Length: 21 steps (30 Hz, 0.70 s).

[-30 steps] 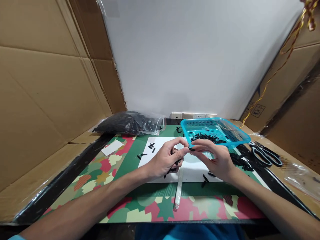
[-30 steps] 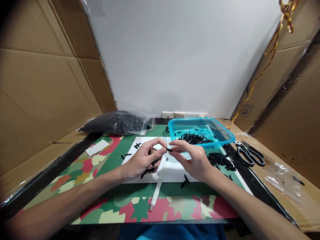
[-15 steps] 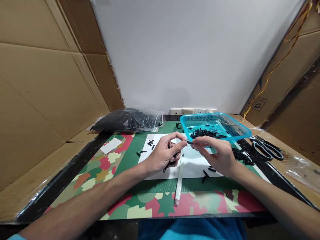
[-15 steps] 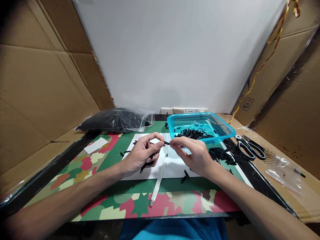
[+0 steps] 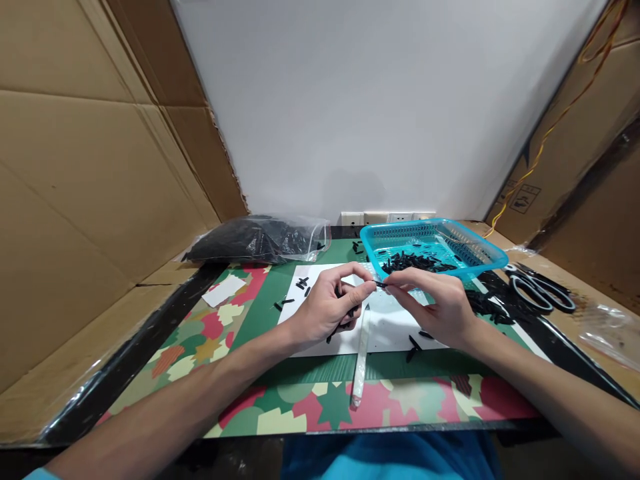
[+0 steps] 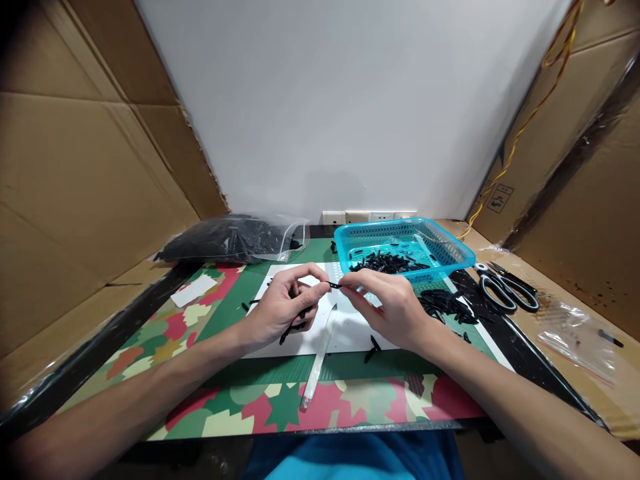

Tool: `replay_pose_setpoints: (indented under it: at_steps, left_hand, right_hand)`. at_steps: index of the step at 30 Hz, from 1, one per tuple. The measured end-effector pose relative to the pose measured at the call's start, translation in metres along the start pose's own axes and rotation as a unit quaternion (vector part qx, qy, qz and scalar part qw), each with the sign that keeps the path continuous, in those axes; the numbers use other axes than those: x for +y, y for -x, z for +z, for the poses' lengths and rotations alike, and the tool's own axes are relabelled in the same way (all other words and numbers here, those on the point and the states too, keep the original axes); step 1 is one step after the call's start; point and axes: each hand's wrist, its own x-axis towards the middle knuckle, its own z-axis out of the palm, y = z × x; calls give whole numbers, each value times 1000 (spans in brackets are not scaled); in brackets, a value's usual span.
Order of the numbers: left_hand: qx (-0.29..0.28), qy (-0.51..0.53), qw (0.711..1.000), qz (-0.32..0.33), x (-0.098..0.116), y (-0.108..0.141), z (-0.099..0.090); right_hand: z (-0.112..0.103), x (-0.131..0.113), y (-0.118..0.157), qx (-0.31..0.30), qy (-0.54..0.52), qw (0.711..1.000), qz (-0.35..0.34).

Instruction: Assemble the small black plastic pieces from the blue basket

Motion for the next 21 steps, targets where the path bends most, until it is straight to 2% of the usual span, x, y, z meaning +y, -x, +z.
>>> replay_pose_setpoints:
  at_steps: [10, 16, 21]
  left_hand:
    - [-13, 20, 1000, -15, -4, -1, -1]
    - [-20, 29, 999, -33, 0, 1, 2]
    - [-28, 9, 999, -25, -1, 1, 1]
  right_hand:
    - [-2, 0, -2, -8, -51, 997, 63]
    - [-2, -1, -5, -35, -98, 987, 118]
    - [-3, -2, -6, -54, -120, 981, 144]
